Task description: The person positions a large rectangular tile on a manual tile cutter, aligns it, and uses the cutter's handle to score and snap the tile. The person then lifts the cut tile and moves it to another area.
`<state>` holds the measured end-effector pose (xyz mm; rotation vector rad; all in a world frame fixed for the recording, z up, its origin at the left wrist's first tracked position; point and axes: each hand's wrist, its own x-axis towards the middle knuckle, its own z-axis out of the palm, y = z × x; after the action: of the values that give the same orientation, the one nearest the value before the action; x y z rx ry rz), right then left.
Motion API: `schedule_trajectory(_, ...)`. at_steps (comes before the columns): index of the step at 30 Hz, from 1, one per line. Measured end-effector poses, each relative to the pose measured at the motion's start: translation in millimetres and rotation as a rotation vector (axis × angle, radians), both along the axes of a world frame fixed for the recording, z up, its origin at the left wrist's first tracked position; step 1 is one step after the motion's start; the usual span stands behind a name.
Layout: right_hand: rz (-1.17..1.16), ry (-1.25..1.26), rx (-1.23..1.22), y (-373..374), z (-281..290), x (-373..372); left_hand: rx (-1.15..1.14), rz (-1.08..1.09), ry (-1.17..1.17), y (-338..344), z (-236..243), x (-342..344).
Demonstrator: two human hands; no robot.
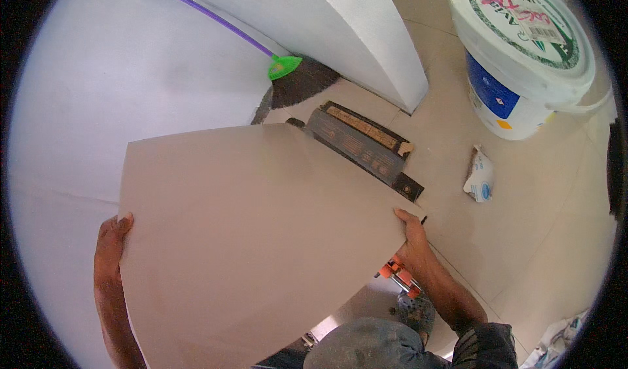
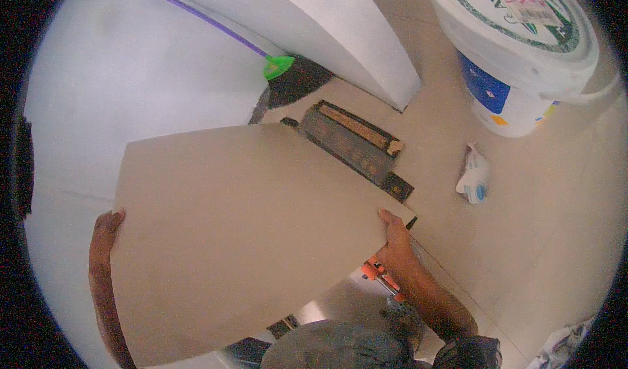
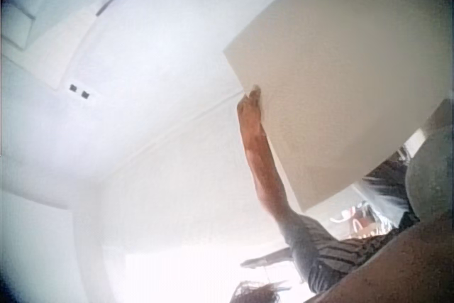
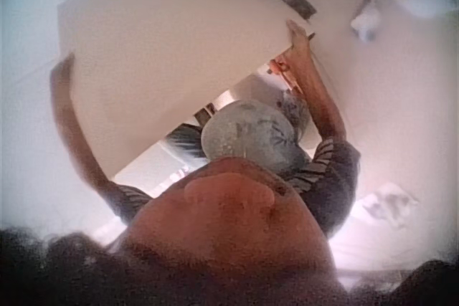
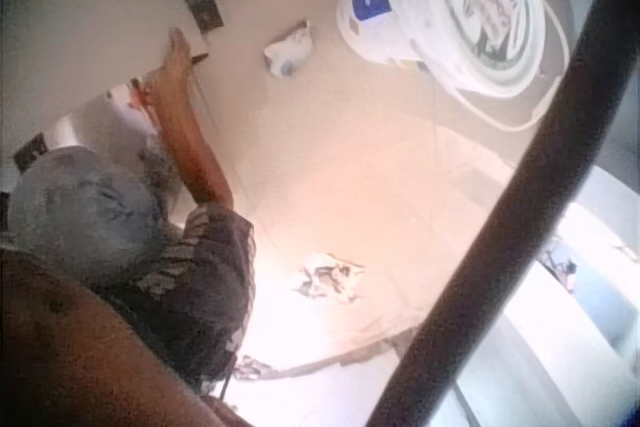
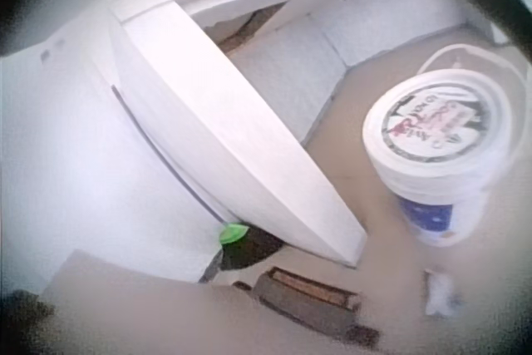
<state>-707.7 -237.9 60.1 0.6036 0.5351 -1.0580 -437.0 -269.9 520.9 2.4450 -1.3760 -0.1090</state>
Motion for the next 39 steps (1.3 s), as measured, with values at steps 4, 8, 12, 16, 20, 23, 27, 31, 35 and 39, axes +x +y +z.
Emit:
schedule_trajectory(4,-0.02,0.015,0.109,-4,0,-1,0.028,0.075,-0.005,-16,-15,-9)
schedule_trajectory(8,0.028,0.082,0.123,5,-3,3,0.038,-0.011,0.036,-24,-27,21)
schedule_trajectory(12,-0.002,-0.034,0.156,10,-7,16,0.077,-0.053,-0.083,-26,-6,66)
schedule_trajectory(16,-0.022,-0.008,0.187,18,-11,26,-0.062,0.014,0.175,-21,-9,102)
schedule_trajectory(20,-0.033,0.013,0.179,19,-26,34,-0.222,0.07,0.113,-15,-46,0)
schedule_trajectory(23,-0.091,0.033,0.111,22,-36,38,-0.23,-0.008,0.093,-21,-50,-12)
schedule_trajectory(27,-0.093,0.058,0.181,17,-21,29,-0.173,-0.134,0.127,-33,-43,4)
schedule_trajectory(31,-0.144,0.151,0.116,25,-20,25,-0.164,-0.266,0.155,-47,-32,8)
schedule_trajectory(35,0.117,0.651,-0.49,47,-4,23,-0.167,-0.392,0.205,-67,-29,25)
schedule_trajectory(39,0.554,0.854,-0.472,88,129,-37,-0.195,-0.558,0.278,-103,-37,27)
